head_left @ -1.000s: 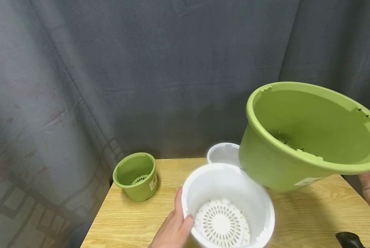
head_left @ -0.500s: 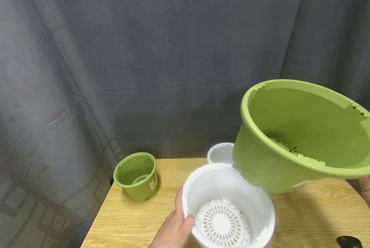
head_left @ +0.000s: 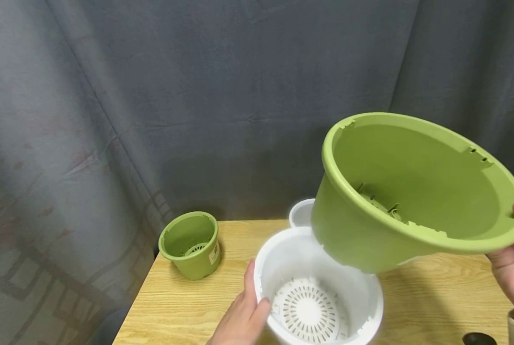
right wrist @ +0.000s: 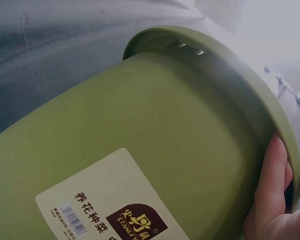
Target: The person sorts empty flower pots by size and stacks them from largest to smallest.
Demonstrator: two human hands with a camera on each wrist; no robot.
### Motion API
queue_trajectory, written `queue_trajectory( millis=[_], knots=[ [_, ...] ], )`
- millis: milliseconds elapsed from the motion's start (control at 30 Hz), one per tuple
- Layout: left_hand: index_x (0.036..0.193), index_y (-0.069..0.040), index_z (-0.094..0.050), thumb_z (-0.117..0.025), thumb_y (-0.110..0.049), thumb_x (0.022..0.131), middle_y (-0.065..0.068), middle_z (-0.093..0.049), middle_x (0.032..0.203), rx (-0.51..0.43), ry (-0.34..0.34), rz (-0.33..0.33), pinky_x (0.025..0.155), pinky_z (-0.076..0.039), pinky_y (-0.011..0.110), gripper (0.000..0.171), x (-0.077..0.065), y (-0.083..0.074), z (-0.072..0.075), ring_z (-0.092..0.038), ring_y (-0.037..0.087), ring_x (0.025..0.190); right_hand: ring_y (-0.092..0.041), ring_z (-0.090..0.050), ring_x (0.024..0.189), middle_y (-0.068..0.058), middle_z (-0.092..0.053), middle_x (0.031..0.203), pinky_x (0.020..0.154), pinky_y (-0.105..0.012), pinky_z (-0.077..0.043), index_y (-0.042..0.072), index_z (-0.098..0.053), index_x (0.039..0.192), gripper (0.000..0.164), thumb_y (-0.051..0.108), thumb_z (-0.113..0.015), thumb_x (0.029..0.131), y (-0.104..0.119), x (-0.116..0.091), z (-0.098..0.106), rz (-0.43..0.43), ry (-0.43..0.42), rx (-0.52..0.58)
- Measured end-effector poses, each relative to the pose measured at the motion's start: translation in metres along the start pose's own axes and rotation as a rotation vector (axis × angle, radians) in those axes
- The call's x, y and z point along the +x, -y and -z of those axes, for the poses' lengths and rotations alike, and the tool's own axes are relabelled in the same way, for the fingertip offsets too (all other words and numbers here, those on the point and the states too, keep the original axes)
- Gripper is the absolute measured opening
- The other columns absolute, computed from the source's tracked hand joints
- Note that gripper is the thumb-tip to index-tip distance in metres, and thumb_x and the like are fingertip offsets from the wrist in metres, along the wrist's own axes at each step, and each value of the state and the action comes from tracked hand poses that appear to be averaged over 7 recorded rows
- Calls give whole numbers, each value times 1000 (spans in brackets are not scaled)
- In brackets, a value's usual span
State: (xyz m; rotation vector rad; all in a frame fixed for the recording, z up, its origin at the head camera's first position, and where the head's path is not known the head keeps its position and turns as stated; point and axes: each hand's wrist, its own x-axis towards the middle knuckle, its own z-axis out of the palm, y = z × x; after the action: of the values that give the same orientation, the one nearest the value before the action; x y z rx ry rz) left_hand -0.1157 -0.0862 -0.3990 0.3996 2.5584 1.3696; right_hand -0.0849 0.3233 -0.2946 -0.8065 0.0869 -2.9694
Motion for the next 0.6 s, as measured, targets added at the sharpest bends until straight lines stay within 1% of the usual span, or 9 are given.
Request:
queue_trajectory(
  millis=[67, 133, 233, 300, 333, 367, 433, 567, 600],
  knots=[
    [155, -34, 7, -45, -35, 94, 4, -65, 127, 0, 0, -1, 100, -47, 57, 80, 0, 0, 1, -64, 18, 109, -40, -42, 132, -34, -45, 138, 111, -49, -33, -12, -42, 137, 54, 23, -16, 105, -3, 0, -3, -22, 0, 44],
    [155, -34, 7, -45, -35, 94, 3, -65, 126, -1, 2, 0, 100, -47, 57, 80, 0, -1, 1, -64, 18, 108, -26, -61, 119, -32, -42, 141, 114, -44, -31, -10, -40, 138, 55, 26, -16, 105, -6, -1, -5, -52, 8, 85],
    [155, -34, 7, -45, -35, 94, 3, -66, 125, -9, 6, -3, 100, -47, 58, 80, 0, 0, 1, -65, 18, 107, -23, -60, 119, -31, -39, 143, 116, -43, -28, -12, -37, 140, 57, 28, -15, 105, -9, 0, -6, -78, 38, 100],
    [155, -35, 7, -46, -35, 95, 3, -66, 125, -16, 9, -5, 99, -47, 58, 80, -1, 0, 1, -65, 19, 107, -23, -59, 120, -31, -37, 144, 116, -43, -26, -12, -36, 140, 58, 29, -14, 105, -11, 0, -7, -93, 54, 100],
    [154, -35, 7, -46, -35, 94, 4, -66, 125, -19, 11, -8, 99, -47, 58, 79, -1, 0, 1, -65, 20, 108, -30, -48, 131, -31, -36, 145, 117, -44, -25, -12, -35, 141, 59, 29, -13, 105, -11, 1, -8, -97, 63, 95],
    [154, -35, 7, -46, -34, 94, 4, -65, 125, -23, 13, -11, 99, -47, 58, 80, -1, 0, 1, -65, 21, 108, -33, -37, 136, -32, -35, 145, 117, -45, -24, -12, -34, 141, 59, 29, -12, 105, -11, 1, -8, -100, 70, 92],
    [154, -35, 6, -46, -34, 95, 4, -65, 125, -26, 14, -15, 99, -47, 58, 79, -1, 0, 1, -65, 22, 109, -33, -41, 135, -31, -34, 146, 117, -45, -24, -12, -34, 141, 58, 28, -12, 105, -11, 1, -9, -103, 66, 78],
    [155, -34, 6, -45, -33, 95, 6, -65, 126, -11, 6, -18, 99, -47, 57, 79, -1, 0, 1, -65, 21, 108, -37, -40, 135, -32, -36, 145, 116, -48, -25, -13, -34, 141, 55, 23, -12, 105, -12, 1, -8, -86, 58, 47],
    [155, -33, 6, -45, -33, 95, 6, -65, 125, -2, 1, -20, 99, -48, 56, 78, -1, 0, 1, -65, 20, 108, -33, -52, 128, -34, -42, 141, 116, -49, -26, -14, -35, 140, 55, 22, -13, 105, -13, 1, -8, -83, 52, 38]
  ],
)
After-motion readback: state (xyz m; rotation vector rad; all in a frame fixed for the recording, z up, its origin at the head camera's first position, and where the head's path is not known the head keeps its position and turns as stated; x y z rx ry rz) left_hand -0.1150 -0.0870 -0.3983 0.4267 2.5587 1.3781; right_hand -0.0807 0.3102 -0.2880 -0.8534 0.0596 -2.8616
